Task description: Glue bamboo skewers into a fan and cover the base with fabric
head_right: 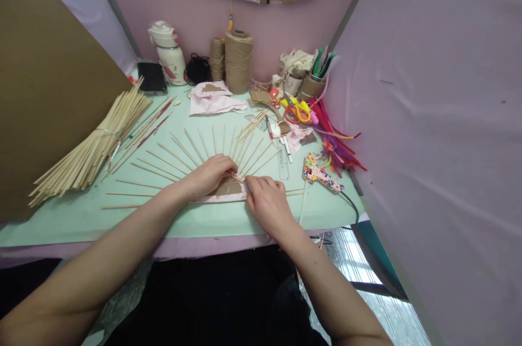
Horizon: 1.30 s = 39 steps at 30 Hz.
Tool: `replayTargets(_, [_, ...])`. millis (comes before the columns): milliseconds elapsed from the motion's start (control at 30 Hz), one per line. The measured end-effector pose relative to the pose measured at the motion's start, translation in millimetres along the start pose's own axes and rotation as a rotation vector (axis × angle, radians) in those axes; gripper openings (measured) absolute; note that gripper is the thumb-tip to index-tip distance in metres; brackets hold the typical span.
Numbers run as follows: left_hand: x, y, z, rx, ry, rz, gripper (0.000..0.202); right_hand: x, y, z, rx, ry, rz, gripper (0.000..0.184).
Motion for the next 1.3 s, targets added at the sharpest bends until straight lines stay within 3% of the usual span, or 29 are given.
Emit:
replayTargets(133, [-1, -1, -2.7, 0.041, -0.021, -0.024, 0.017, 0, 0, 0, -0.005, 0.012, 0.004, 0.027])
replayTargets(900, [0, 1, -0.4, 0.019, 0.089, -0.051, 0.017, 1, 1, 0, -0.033, 0.027, 0.019, 0.026])
replayTargets(1300, [5, 1, 12.6, -0.094, 0.113, 0.027, 0.019, 1, 0, 0, -0.014, 0.006, 0.006, 0.026])
Point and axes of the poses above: each hand's wrist, its own y-axis away from the middle knuckle, its own z-axis out of the back of the hand, x = y × z, the point moved 7 cm from there along -y, towards the middle knuckle, and after that the axes turned 8 degrees about -z, right-handed, at the moved point
